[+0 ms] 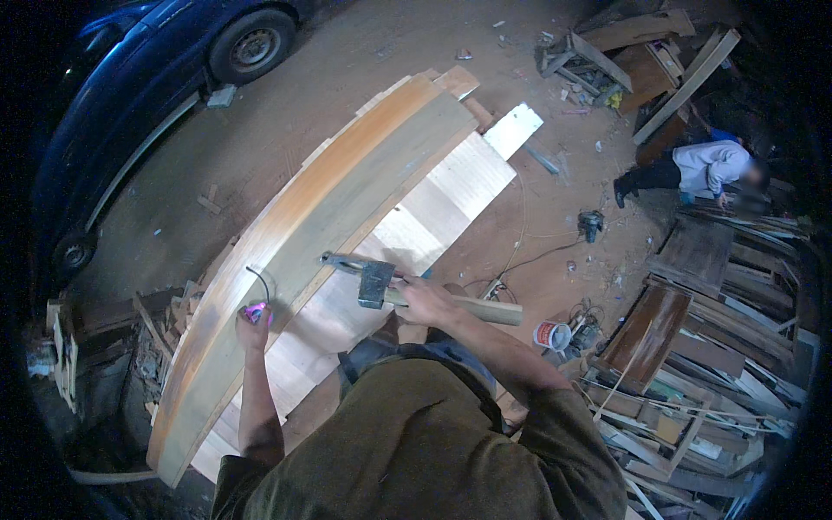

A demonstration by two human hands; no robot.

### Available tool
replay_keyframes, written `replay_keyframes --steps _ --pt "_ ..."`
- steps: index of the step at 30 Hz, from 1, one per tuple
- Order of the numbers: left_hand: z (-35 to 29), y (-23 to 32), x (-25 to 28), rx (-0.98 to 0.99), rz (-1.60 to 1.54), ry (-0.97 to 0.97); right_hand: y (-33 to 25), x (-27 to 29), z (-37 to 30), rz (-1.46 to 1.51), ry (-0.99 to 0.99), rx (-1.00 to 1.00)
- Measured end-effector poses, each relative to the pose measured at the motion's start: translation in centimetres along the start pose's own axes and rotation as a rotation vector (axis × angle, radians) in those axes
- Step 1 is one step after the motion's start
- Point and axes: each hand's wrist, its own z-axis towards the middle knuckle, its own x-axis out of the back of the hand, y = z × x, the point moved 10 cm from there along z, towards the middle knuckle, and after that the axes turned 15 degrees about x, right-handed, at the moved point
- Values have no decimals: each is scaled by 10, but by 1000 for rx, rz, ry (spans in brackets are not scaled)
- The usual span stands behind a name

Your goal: The person measures a long wooden plank with a tape measure and marks it with a pencil. They then use a hammer to drive nails into the plank and a hand saw to cut a piece of wood. The person also uses a metal ruler to measure and mark the wood.

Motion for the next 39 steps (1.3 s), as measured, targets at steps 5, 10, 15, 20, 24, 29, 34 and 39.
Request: replay_keyframes --steps 5,10,15,20,24,29,34,39 --pt "-11 -25 -30 -65 -44 69 52 20 -9 -95 -73 -82" --pt "-56 -44 -42 157 -252 35 81 57 26 -238 -104 44" --pt "-118 -46 -58 176 -170 204 109 95 77 -283 -135 188" --pt "-168 -19 -105 405 -331 127 158 102 125 -322 -208 324" --pt "-199 59 -173 728 -798 -78 195 105 151 -344 -296 423" --pt "-191 161 -220 575 -825 4 213 114 150 -420 -232 583" --pt "-185 198 -214 480 -549 185 226 113 132 -494 -219 593" --pt "-181 184 -215 523 -445 174 231 112 107 -459 -203 632"
